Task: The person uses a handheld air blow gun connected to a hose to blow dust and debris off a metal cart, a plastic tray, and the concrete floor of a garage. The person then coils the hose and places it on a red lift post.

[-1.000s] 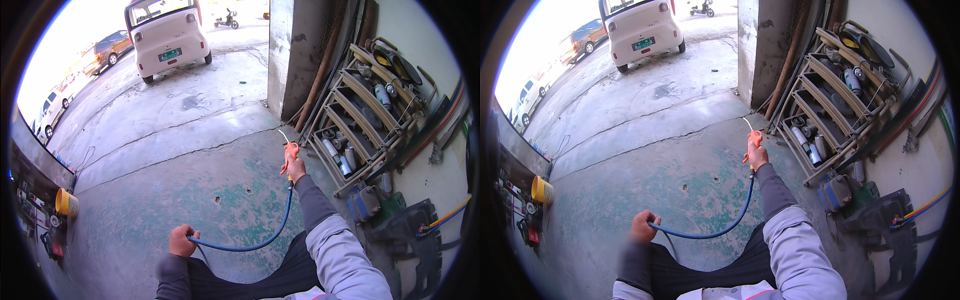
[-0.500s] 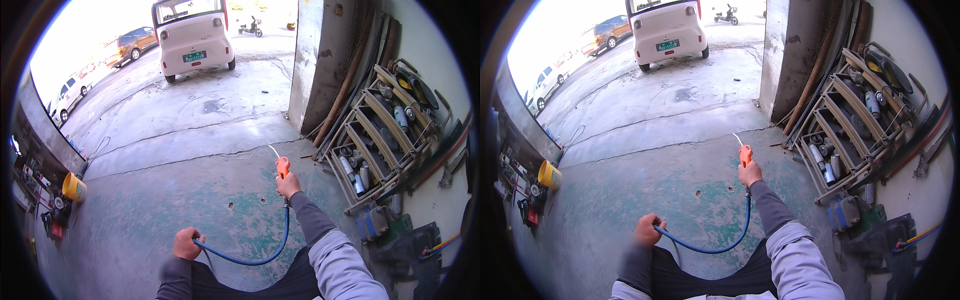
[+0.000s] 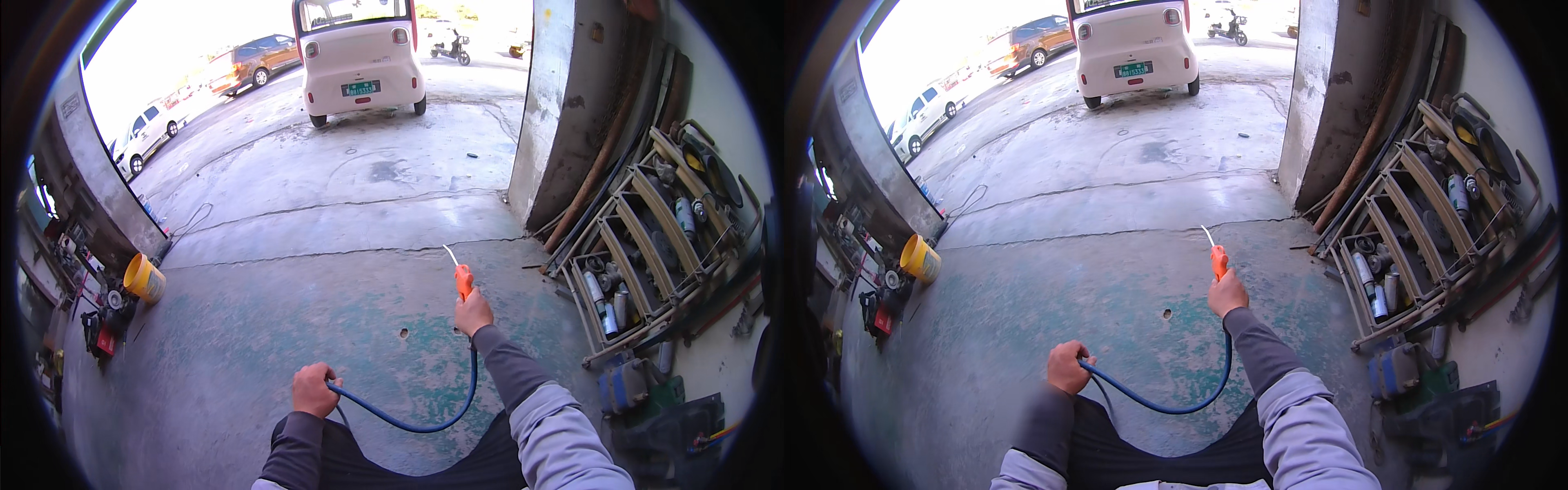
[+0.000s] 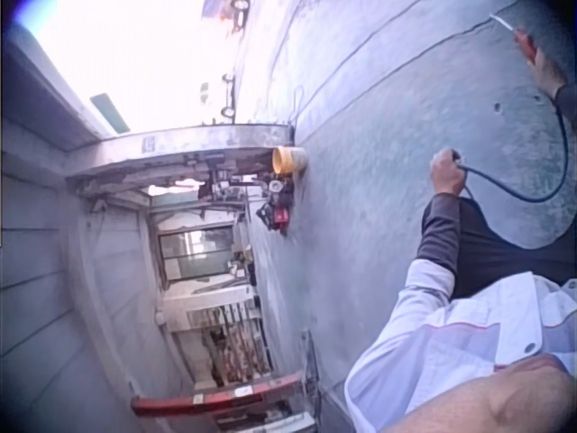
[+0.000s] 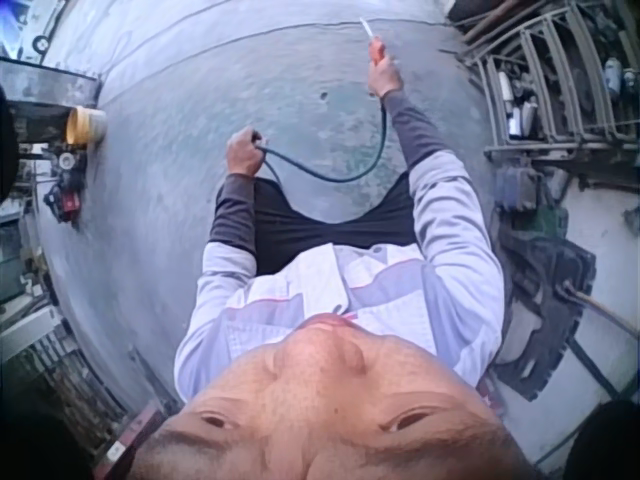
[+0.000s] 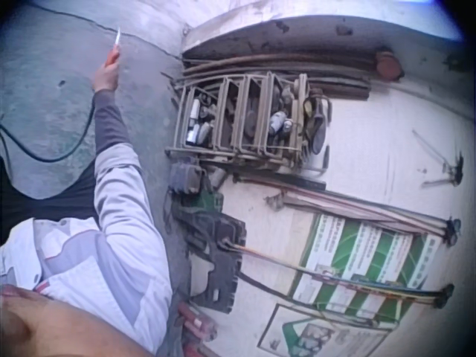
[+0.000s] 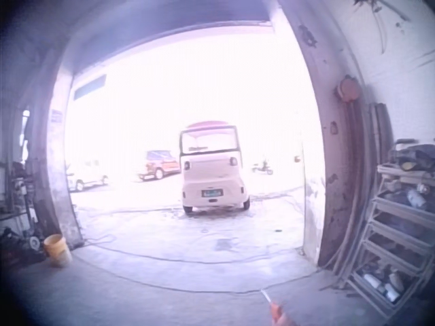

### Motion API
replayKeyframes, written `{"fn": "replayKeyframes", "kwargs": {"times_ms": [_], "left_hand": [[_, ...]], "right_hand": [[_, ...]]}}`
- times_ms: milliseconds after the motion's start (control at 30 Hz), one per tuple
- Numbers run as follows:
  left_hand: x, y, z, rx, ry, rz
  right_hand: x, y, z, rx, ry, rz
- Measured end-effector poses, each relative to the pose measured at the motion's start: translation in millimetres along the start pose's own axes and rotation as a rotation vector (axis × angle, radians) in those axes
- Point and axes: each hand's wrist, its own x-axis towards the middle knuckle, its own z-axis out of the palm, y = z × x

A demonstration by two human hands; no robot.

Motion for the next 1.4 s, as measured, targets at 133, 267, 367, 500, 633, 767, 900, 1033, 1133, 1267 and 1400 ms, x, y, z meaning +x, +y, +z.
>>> {"fn": "replayKeyframes", "kwargs": {"times_ms": [133,267,367,500,633,767,900,1033,1133,1267,1400], "left_hand": [[-1.9,0.2,-0.3,0.060,-0.019,-0.011],[-3.1,2.8,0.1,0.152,-0.041,0.020],[-2.6,2.0,0.8,0.195,-0.126,0.020],[-1.5,-1.5,4.5,0.266,-0.379,0.077],[-2.1,-2.9,12.1,0.224,-0.617,0.110],[7.2,-6.5,18.4,0.022,-0.624,-0.042],[10.7,-9.3,24.8,-0.001,-0.542,-0.115],[9.3,-8.2,28.7,0.067,-0.558,-0.071],[8.7,-5.0,29.2,0.073,-0.544,-0.070],[7.0,-1.8,33.6,0.072,-0.509,-0.026],[7.0,-11.6,40.8,-0.071,-0.338,-0.044]], "right_hand": [[-17.7,-12.6,13.1,-0.079,-0.009,-0.074],[-32.2,-21.6,24.8,-0.160,-0.062,-0.120],[-41.8,-21.4,35.3,-0.204,-0.082,-0.200],[-50.4,-17.9,49.7,-0.253,-0.055,-0.334],[-56.5,-14.2,56.1,-0.241,-0.096,-0.434],[-58.9,-5.2,58.9,-0.303,-0.162,-0.391],[-50.1,23.7,50.6,-0.316,-0.205,-0.080],[-40.9,51.9,37.8,-0.278,-0.067,0.132],[-40.1,47.9,42.1,-0.237,-0.106,0.107],[-49.0,14.0,65.8,-0.201,-0.184,-0.058],[-67.0,-13.2,77.2,-0.193,-0.266,-0.179]]}}
